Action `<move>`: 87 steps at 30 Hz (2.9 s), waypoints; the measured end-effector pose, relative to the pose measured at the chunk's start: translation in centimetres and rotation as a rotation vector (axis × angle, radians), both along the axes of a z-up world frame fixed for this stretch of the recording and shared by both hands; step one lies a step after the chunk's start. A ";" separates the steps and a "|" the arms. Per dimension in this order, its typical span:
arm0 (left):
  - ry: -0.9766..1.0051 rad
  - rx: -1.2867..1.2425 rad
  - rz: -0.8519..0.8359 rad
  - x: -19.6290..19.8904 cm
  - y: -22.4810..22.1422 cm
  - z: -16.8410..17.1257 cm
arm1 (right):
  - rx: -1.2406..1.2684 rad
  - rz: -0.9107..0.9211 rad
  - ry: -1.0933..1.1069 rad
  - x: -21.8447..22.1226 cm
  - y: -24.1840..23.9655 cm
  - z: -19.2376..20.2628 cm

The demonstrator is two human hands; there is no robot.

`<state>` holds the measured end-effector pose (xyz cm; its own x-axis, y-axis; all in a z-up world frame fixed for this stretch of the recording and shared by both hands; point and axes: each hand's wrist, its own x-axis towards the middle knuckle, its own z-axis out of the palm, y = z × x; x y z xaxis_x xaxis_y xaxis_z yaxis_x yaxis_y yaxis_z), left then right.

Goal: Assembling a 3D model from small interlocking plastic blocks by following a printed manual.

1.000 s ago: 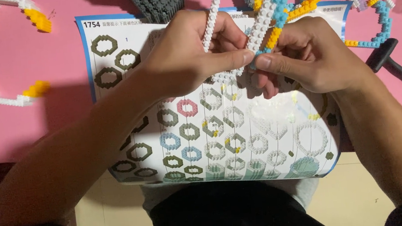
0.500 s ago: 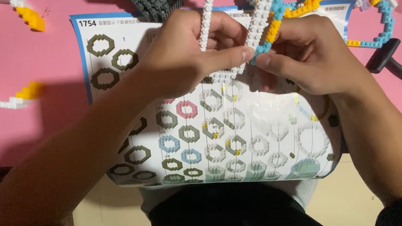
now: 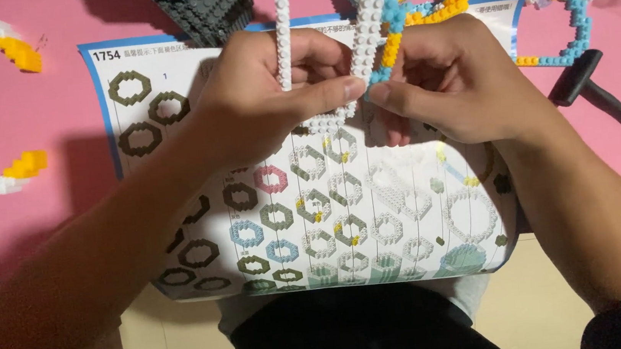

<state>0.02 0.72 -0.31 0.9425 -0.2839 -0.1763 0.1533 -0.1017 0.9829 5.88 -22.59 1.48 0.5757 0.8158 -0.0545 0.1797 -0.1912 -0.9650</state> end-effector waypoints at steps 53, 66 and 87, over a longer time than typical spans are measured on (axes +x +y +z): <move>0.026 0.197 -0.046 -0.1 0.1 1.6 | -0.025 0.040 -0.086 0.3 -0.3 0.7; 0.027 -0.042 -0.076 -0.3 0.1 1.9 | 0.082 -0.086 -0.178 1.0 -1.2 -1.3; 0.243 0.306 -0.085 0.4 0.1 4.2 | -0.083 0.005 -0.045 0.0 0.0 -0.5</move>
